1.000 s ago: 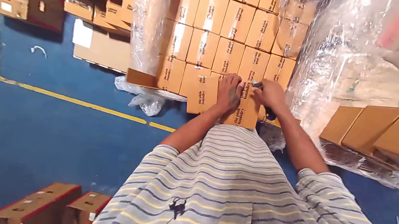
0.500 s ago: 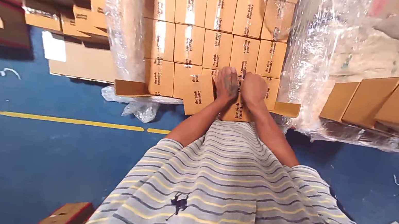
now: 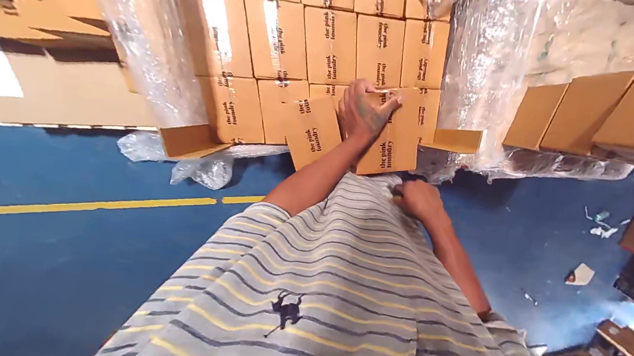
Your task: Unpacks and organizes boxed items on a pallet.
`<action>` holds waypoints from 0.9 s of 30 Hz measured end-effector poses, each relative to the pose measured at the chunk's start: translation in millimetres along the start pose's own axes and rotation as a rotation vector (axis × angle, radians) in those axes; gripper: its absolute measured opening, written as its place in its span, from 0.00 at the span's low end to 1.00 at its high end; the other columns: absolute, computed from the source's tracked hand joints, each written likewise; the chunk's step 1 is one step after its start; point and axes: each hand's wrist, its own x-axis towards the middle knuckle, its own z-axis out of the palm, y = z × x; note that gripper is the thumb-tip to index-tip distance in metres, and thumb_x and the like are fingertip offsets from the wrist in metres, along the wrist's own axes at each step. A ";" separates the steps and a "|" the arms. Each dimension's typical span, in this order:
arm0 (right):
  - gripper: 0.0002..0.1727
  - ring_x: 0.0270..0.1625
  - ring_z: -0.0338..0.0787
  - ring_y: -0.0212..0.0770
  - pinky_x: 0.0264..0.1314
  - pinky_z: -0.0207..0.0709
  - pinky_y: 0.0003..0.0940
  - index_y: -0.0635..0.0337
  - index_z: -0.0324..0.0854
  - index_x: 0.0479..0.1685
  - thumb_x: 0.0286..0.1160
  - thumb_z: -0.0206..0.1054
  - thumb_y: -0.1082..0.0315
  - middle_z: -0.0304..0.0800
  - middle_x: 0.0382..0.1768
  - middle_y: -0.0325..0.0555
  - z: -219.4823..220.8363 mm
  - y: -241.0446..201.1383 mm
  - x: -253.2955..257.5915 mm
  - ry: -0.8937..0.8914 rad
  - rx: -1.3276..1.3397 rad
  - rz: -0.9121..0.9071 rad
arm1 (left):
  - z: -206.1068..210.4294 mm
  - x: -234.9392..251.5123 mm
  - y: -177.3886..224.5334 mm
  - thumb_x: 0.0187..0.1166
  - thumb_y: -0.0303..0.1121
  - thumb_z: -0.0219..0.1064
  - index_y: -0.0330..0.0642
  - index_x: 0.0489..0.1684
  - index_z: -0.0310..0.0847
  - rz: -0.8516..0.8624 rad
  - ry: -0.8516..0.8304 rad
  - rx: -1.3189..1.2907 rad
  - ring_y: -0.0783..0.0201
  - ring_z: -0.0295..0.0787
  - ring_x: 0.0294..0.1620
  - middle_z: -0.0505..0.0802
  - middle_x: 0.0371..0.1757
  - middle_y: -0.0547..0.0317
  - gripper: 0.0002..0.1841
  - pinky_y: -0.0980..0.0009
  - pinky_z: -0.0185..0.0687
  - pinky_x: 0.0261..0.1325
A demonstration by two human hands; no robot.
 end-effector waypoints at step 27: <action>0.20 0.24 0.87 0.36 0.27 0.85 0.35 0.65 0.82 0.68 0.88 0.63 0.60 0.91 0.31 0.46 109.2 -3.1 45.2 0.830 1.267 0.167 | 18.8 2.2 7.4 0.64 0.52 0.79 0.41 0.58 0.83 -0.064 0.097 -0.033 0.60 0.82 0.71 0.86 0.67 0.52 0.29 0.63 0.77 0.73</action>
